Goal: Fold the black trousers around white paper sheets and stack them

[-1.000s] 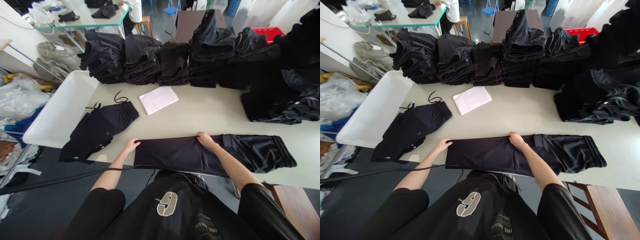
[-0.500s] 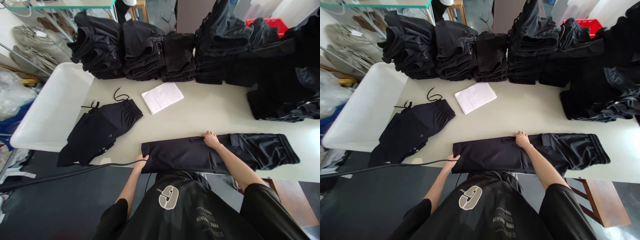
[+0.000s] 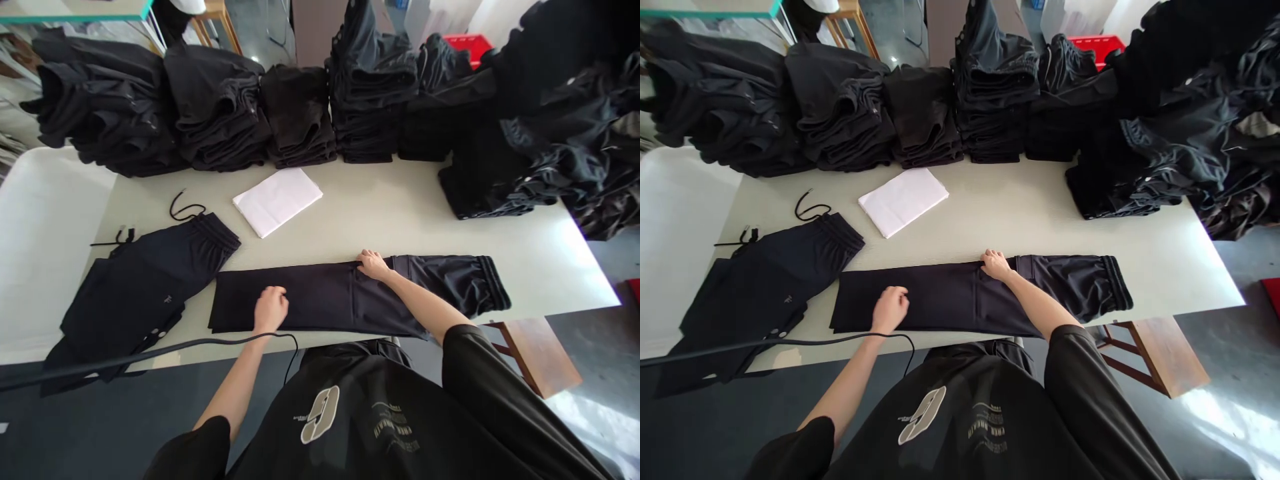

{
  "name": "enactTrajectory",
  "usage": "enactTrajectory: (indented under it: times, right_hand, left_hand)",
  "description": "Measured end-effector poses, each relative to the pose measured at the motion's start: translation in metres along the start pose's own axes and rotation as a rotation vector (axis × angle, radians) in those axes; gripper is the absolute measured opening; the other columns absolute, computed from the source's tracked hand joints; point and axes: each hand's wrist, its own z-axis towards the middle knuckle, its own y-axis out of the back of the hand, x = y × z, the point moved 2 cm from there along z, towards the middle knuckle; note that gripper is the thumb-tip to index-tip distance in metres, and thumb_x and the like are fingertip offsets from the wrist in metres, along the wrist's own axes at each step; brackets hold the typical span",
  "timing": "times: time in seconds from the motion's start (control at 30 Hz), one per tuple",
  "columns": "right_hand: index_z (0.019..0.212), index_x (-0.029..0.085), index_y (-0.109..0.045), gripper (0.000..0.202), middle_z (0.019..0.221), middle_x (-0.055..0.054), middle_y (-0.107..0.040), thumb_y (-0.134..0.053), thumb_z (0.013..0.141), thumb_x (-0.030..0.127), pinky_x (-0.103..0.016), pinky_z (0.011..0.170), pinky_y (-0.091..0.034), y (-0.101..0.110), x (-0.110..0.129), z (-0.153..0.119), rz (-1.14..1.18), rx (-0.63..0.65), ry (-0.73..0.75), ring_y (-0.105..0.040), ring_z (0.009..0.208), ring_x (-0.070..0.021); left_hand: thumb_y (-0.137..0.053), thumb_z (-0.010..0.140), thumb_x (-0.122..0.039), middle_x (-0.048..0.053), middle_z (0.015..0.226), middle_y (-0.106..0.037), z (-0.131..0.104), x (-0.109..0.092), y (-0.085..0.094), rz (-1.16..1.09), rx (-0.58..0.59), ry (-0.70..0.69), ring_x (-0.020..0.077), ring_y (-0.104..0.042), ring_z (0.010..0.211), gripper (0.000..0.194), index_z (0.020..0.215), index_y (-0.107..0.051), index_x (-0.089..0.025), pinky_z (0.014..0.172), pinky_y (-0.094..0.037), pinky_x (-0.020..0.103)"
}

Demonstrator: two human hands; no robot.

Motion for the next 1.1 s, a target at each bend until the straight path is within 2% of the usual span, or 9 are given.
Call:
enactTrajectory:
  times: [0.07,0.1,0.17,0.27,0.47,0.63,0.8,0.93,1.1]
  right_hand:
    - [0.131,0.016,-0.064,0.035,0.134,-0.016,-0.059,-0.054,0.100,0.028,-0.038,0.103,-0.040,0.001,-0.018,-0.004,-0.004,-0.002,0.024,-0.054,0.124,-0.0275]
    - [0.130,0.016,-0.065,0.035,0.134,-0.016,-0.059,-0.055,0.100,0.029,-0.038,0.103,-0.041,0.001,-0.031,-0.007,-0.025,0.015,0.038,-0.055,0.124,-0.0281]
    - [0.125,0.016,-0.069,0.033,0.134,-0.018,-0.059,-0.059,0.097,0.029,-0.041,0.104,-0.040,0.003,-0.063,-0.015,-0.078,0.063,0.059,-0.054,0.126,-0.0314]
    - [0.122,0.019,-0.072,0.032,0.132,-0.017,-0.063,-0.066,0.094,0.032,-0.043,0.105,-0.040,0.010,-0.112,-0.027,-0.086,0.108,0.071,-0.057,0.124,-0.0332]
    - [0.125,0.027,-0.070,0.046,0.129,-0.009,-0.070,-0.060,0.096,0.061,-0.034,0.097,-0.048,0.026,-0.187,-0.046,0.174,0.103,0.071,-0.067,0.116,-0.0260]
    - [0.119,0.027,-0.075,0.038,0.123,-0.009,-0.075,-0.074,0.086,0.045,-0.038,0.101,-0.049,0.015,-0.278,-0.088,0.074,0.217,-0.119,-0.069,0.116,-0.0283]
    - [0.114,0.020,-0.078,0.029,0.120,-0.016,-0.075,-0.072,0.087,0.029,-0.043,0.100,-0.049,0.005,-0.375,-0.152,0.083,0.187,-0.371,-0.070,0.113,-0.0306]
    - [0.116,0.015,-0.076,0.030,0.121,-0.020,-0.074,-0.067,0.093,0.033,-0.040,0.097,-0.047,0.003,-0.412,-0.180,0.225,0.059,-0.530,-0.067,0.112,-0.0293]
    - [0.124,0.012,-0.069,0.046,0.117,-0.019,-0.074,-0.063,0.097,0.048,-0.031,0.081,-0.051,-0.013,-0.428,-0.207,0.466,-0.067,-0.672,-0.068,0.098,-0.0229]
  left_hand:
    - [-0.052,0.091,-0.018,0.011,0.107,-0.063,-0.001,-0.047,-0.028,-0.010,0.214,-0.048,0.0250,-0.063,0.103,0.017,0.102,-0.065,-0.022,0.089,-0.049,0.035]
    - [-0.053,0.090,-0.017,0.010,0.106,-0.063,-0.001,-0.061,-0.039,0.004,0.269,-0.016,0.0247,-0.063,0.100,0.014,0.098,-0.064,-0.022,0.086,-0.049,0.035]
    - [-0.053,0.090,-0.018,0.010,0.103,-0.063,0.001,-0.072,-0.053,0.047,0.287,0.083,0.0246,-0.064,0.098,0.011,0.093,-0.063,-0.023,0.082,-0.049,0.033]
    - [-0.053,0.088,-0.017,0.008,0.097,-0.064,0.009,-0.067,-0.058,0.081,0.292,0.165,0.0220,-0.066,0.090,0.011,0.084,-0.062,-0.023,0.078,-0.049,0.031]
    - [-0.054,0.077,-0.013,0.005,0.078,-0.065,0.027,-0.066,-0.059,0.123,0.330,0.217,0.0205,-0.066,0.073,0.014,0.070,-0.060,-0.023,0.071,-0.049,0.029]
    - [-0.055,0.068,-0.011,0.003,0.067,-0.064,0.033,-0.074,-0.062,0.153,0.353,0.257,0.0209,-0.066,0.070,0.013,0.065,-0.055,-0.023,0.062,-0.046,0.027]
    - [-0.052,0.066,-0.007,0.002,0.066,-0.064,0.039,-0.074,-0.061,0.146,0.389,0.289,0.0201,-0.066,0.071,0.016,0.062,-0.051,-0.023,0.063,-0.045,0.026]
    - [-0.052,0.069,-0.007,0.002,0.066,-0.063,0.042,-0.072,-0.063,0.170,0.392,0.302,0.0205,-0.066,0.072,0.018,0.061,-0.049,-0.023,0.064,-0.046,0.026]
    - [-0.055,0.067,-0.005,0.001,0.064,-0.061,0.044,-0.076,-0.065,0.215,0.385,0.313,0.0222,-0.068,0.077,0.020,0.060,-0.048,-0.023,0.069,-0.049,0.027]
